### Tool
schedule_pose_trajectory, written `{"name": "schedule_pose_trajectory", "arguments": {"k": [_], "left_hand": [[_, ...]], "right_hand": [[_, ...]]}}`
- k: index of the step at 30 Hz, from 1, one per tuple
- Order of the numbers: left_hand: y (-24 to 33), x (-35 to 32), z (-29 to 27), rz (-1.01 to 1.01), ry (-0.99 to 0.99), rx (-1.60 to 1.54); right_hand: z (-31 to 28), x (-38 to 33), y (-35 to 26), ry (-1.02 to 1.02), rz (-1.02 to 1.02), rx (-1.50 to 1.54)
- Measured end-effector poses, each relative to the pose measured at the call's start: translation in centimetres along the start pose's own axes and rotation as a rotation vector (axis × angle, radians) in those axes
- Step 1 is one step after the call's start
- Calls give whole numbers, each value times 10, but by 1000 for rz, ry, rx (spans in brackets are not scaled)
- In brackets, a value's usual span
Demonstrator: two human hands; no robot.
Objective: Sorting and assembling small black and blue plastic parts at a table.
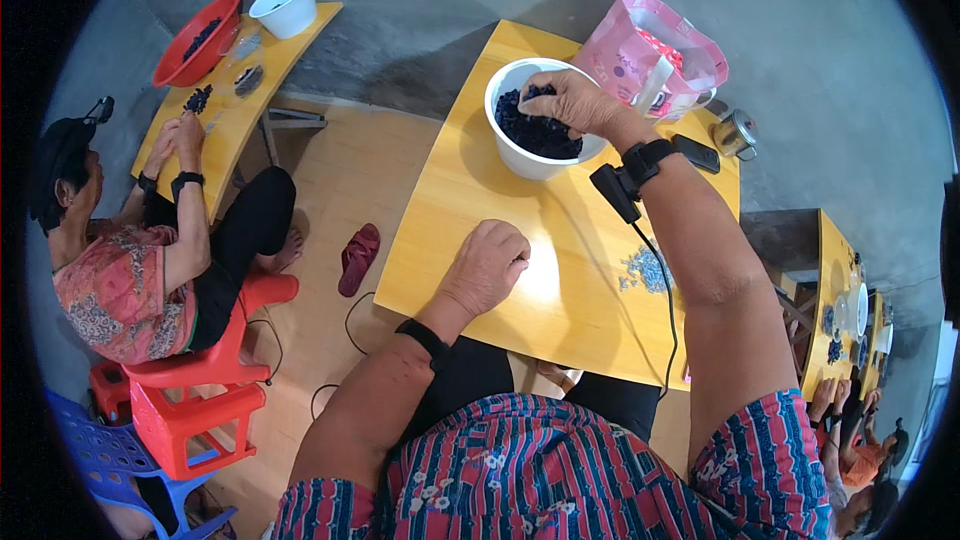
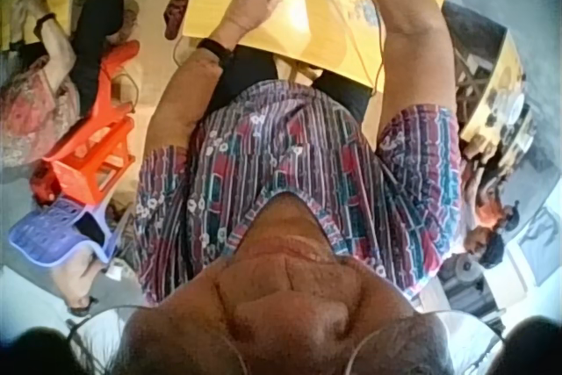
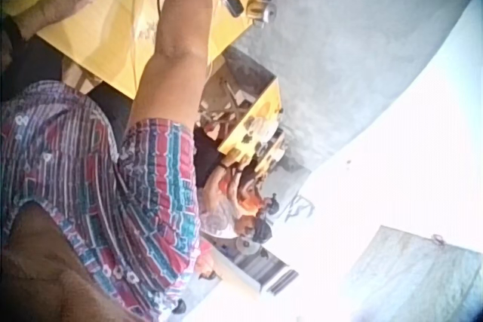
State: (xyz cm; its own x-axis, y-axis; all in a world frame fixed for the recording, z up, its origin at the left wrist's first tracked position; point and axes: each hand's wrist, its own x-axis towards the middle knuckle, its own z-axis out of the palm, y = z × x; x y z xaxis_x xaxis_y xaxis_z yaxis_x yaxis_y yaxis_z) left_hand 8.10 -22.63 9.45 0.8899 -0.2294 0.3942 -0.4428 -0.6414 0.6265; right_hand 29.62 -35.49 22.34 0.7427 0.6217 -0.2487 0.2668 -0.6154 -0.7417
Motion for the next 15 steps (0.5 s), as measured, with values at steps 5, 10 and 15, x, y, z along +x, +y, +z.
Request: {"name": "schedule_pose_trajectory", "arguments": {"k": [5,10,15], "left_hand": [[-10,-3,6,50,-34,81],[-3,-4,2,-3,-34,31],[7,4,-9,21,0,19]], "right_hand": [[-12,-31,-16,208,-6,240],[-23,-78,-2,251,-57,511],[-3,-131,21,344,56,560]]}}
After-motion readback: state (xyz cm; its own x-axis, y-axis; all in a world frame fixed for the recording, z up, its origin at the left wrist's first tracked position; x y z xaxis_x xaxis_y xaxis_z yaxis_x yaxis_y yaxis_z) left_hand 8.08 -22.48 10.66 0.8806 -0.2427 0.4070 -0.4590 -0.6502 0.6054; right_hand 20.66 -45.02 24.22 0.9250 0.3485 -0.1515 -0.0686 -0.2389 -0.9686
